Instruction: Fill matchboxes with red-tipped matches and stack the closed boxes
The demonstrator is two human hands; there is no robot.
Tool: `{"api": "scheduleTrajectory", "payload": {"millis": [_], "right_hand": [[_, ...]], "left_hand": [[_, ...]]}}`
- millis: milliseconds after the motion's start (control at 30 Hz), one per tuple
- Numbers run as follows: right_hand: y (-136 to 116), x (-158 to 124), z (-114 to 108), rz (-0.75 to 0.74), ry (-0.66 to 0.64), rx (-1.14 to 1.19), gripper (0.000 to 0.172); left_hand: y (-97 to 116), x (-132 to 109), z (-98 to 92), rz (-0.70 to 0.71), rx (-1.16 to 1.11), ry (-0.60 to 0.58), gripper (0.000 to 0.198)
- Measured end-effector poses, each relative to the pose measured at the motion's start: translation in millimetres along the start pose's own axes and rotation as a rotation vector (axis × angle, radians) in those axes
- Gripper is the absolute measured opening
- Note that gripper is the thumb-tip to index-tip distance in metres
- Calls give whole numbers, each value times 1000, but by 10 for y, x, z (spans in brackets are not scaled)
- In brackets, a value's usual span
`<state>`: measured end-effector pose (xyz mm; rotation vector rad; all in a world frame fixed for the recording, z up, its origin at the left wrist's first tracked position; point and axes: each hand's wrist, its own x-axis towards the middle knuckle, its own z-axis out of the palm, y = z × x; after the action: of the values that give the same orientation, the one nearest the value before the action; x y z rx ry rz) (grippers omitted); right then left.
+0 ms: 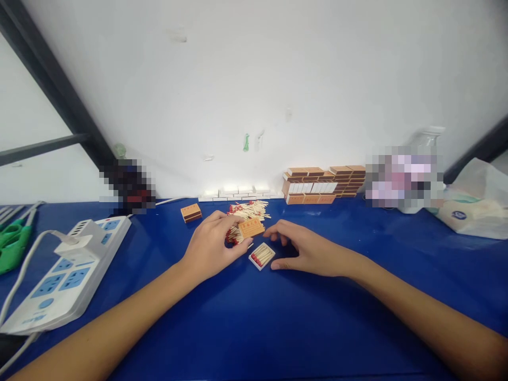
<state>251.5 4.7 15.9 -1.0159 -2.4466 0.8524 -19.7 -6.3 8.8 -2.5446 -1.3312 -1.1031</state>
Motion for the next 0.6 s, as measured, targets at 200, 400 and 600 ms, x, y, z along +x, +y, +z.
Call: {"api": "scheduleTrajectory", "payload": {"millis": [200,400,600], "right_hand": [[-56,0,49,-34,-54,-15,43],[-1,18,-88,7,-20,31,40],[129,41,-247,129,114,149,41]], "left_hand": [[-12,-3,9,-10,-1,11,37],[-20,-7,-1,-58,-19,-17,39],[-23,1,-2,-119,-43,-48,42]]}}
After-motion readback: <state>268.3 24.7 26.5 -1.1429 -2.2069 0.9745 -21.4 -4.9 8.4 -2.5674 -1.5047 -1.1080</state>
